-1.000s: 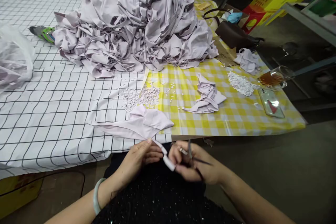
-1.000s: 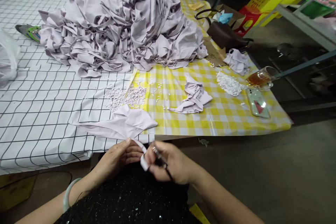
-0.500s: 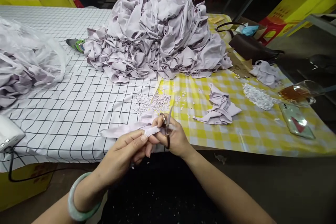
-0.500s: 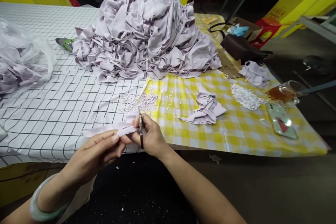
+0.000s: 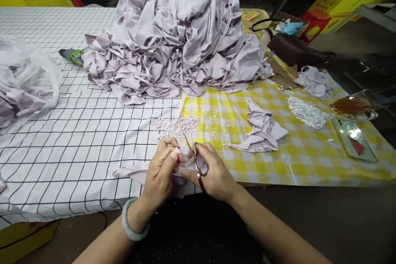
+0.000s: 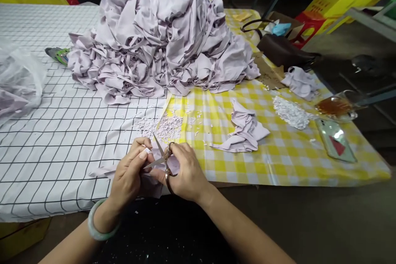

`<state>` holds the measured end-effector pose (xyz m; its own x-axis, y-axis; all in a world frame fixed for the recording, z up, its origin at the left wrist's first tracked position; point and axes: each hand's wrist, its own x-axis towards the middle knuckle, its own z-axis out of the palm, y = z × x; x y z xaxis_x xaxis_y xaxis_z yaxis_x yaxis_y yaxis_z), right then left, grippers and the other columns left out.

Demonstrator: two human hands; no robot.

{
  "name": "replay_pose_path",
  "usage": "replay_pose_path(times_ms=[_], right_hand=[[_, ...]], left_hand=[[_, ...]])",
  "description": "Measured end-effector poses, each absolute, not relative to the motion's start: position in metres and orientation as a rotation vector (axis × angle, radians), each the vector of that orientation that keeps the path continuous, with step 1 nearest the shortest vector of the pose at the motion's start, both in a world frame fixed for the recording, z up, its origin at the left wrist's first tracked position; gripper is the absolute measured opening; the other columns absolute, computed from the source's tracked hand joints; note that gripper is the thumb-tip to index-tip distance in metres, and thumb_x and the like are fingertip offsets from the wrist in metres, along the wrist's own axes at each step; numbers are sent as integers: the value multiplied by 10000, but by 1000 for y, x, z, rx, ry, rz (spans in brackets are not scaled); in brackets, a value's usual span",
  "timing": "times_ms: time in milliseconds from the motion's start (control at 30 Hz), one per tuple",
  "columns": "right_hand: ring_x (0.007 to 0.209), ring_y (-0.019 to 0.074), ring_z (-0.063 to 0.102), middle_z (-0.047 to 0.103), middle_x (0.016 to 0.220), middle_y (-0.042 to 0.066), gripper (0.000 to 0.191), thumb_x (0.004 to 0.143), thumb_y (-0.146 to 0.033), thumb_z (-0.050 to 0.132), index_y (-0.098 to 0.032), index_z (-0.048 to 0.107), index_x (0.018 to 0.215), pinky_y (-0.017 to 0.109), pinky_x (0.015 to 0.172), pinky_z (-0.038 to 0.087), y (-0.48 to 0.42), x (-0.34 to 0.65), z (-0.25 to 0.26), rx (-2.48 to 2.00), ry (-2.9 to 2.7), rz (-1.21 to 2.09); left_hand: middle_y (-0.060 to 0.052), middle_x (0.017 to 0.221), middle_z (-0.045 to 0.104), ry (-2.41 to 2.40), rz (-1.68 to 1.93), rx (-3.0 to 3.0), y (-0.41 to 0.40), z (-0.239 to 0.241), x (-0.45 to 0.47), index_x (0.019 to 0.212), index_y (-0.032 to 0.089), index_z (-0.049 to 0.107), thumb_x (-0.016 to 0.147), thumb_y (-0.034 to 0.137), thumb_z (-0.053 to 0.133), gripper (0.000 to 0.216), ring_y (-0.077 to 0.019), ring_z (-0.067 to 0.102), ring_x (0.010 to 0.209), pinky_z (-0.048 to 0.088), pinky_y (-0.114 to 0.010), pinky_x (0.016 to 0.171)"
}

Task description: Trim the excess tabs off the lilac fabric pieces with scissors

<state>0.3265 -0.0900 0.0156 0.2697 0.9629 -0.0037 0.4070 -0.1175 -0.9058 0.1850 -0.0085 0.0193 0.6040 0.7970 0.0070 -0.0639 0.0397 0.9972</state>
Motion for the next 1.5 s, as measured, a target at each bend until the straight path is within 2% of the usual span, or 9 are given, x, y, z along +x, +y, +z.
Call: replay_pose_path(times_ms=[67,133,233,433,667,867,1033,1300,1500], right_hand=[[864,239,499,621,839,51,401,758,-542,778,-215,551,806,385,803,400,-89,340,23,-1777,-1407,668],[836,232,492,630,776,39,431,753,-578,778,-213,550,749,376,786,378,-87,347,26,-1834,-1478,607],[785,211,490,610,684,19,473,747,-604,777,-207,534,665,354,763,358,-85,351,25,-1884,-1492,592],[666,162,485,532,582,-11,543,754,-644,745,-196,499,569,325,731,338,-85,356,19,-1918,-1494,628],[612,139,464,537,532,-31,557,758,-637,734,-191,473,547,313,716,314,-82,359,16,-1900,-1501,648],[575,118,434,530,511,-37,559,776,-631,711,-185,480,529,308,717,326,-80,360,16,-1919,-1463,615],[545,108,422,515,488,-42,540,787,-578,721,-183,476,513,306,706,333,-80,362,12,-1951,-1466,602],[527,114,453,510,491,-26,447,770,-463,754,-187,536,493,290,636,347,-82,371,1,-2072,-1487,574],[503,131,461,507,493,-27,505,753,-582,749,-211,494,522,272,516,293,-75,390,-1,-2182,-1384,719]], left_hand=[[-72,1017,474,635,768,1486,-8,18,189,767,177,608,1035,274,427,338,-214,471,992,425,-319,823],[-65,973,468,596,785,1559,-6,17,194,781,185,597,1044,256,405,332,-219,457,1013,417,-331,884],[-60,983,466,568,789,1625,-3,15,200,818,190,602,1052,244,387,322,-208,456,982,423,-334,899],[-60,1008,480,512,843,1678,-1,4,206,922,218,650,1058,217,360,320,-220,435,1070,408,-357,966],[-55,1049,462,534,855,1675,-2,-5,208,880,206,600,1053,203,383,278,-212,423,1092,387,-363,980],[-62,999,471,539,819,1672,-3,-8,210,860,206,577,1058,205,369,287,-225,411,1097,387,-384,964],[-59,1052,448,537,803,1660,-1,-9,216,859,203,557,1057,196,358,280,-210,433,1028,402,-383,929],[-69,1049,477,547,753,1787,6,-11,222,839,195,563,1054,192,357,297,-222,443,1081,416,-382,944],[-78,1034,516,517,663,1905,18,-1,217,785,199,518,1039,160,360,302,-221,501,1109,459,-371,923]])
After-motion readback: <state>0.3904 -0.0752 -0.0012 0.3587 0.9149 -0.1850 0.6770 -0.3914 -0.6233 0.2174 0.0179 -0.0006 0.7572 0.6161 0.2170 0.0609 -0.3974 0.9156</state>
